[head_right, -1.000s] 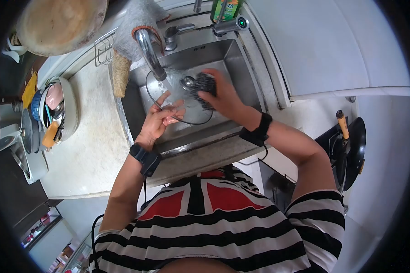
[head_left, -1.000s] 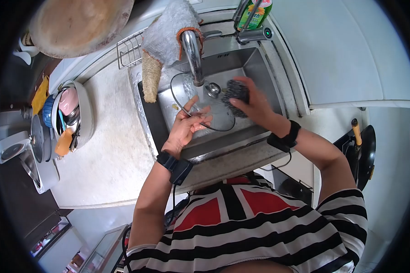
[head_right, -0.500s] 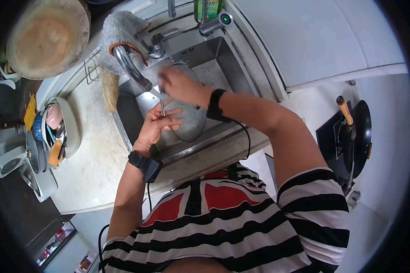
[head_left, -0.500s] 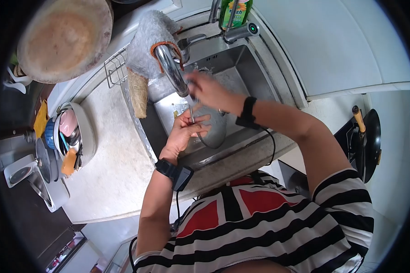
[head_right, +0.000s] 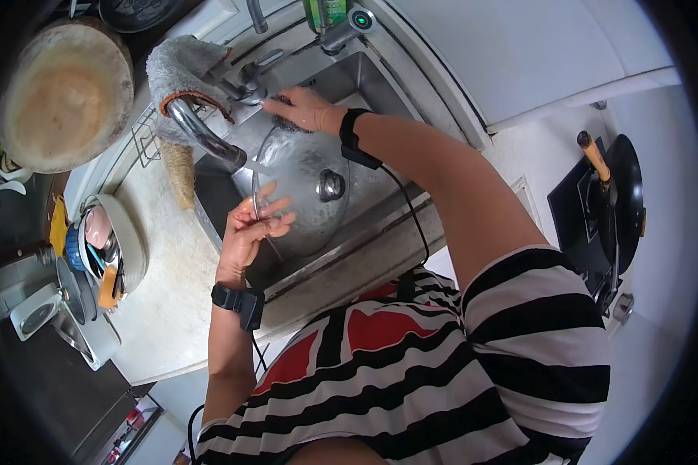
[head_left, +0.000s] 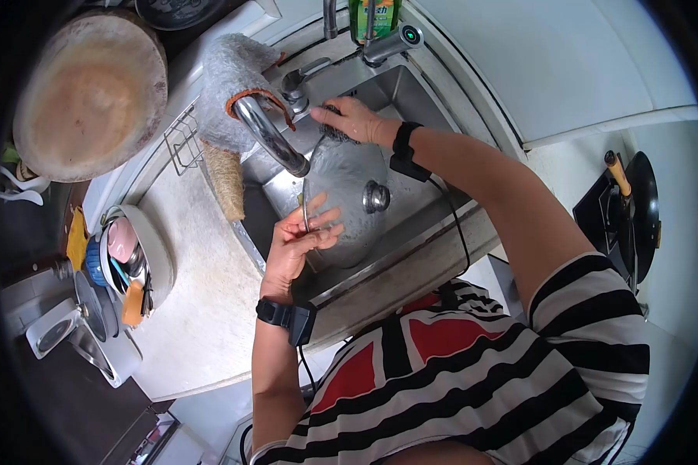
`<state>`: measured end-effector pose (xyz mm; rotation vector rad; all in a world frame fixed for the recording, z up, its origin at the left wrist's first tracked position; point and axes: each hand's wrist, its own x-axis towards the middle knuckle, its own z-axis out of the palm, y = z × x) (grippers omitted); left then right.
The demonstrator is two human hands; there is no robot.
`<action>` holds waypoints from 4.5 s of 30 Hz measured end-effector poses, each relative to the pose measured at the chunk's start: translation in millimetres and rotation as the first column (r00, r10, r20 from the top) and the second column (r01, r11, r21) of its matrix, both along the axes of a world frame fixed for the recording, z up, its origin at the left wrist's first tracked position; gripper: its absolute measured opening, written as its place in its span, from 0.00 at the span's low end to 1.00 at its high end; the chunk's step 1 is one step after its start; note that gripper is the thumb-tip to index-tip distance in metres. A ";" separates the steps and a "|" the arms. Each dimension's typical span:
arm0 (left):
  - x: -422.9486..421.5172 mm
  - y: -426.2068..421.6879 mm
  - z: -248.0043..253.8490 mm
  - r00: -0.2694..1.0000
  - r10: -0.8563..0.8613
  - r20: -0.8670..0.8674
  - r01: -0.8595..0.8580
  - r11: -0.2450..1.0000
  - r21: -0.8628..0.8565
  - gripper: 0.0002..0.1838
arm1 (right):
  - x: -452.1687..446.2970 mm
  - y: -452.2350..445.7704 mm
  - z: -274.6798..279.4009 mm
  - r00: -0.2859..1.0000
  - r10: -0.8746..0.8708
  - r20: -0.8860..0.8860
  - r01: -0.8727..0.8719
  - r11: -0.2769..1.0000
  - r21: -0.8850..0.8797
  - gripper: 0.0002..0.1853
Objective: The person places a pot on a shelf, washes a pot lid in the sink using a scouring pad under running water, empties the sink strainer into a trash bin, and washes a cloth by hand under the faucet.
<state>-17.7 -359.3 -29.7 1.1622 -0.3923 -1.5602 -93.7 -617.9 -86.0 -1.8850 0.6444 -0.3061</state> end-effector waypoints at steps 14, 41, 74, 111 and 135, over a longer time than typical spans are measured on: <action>0.1 -17.9 -26.1 0.964 -0.044 0.262 0.034 0.999 0.042 0.15 | -5.0 96.8 55.9 0.932 0.361 -0.008 -0.287 0.728 -0.623 0.25; -2.0 -13.0 -40.5 0.919 0.106 0.380 -0.094 0.994 -0.049 0.13 | -5.9 94.5 51.1 0.942 0.242 0.232 -0.060 0.802 -0.594 0.21; 23.8 16.4 -28.5 0.795 0.461 -0.394 -0.553 0.817 -0.161 0.17 | -73.0 14.7 -80.9 0.792 -0.590 -0.157 0.606 0.730 0.316 0.33; -23.9 45.2 -54.3 0.743 0.299 -0.599 -0.441 0.892 -0.102 0.37 | -94.0 74.3 -52.8 0.813 -0.543 -0.211 0.569 0.817 0.094 0.29; -9.3 24.3 -103.0 0.791 0.496 -0.357 -0.322 0.835 0.447 0.56 | -124.4 38.7 17.0 0.976 -0.164 0.144 -0.003 0.649 0.760 0.15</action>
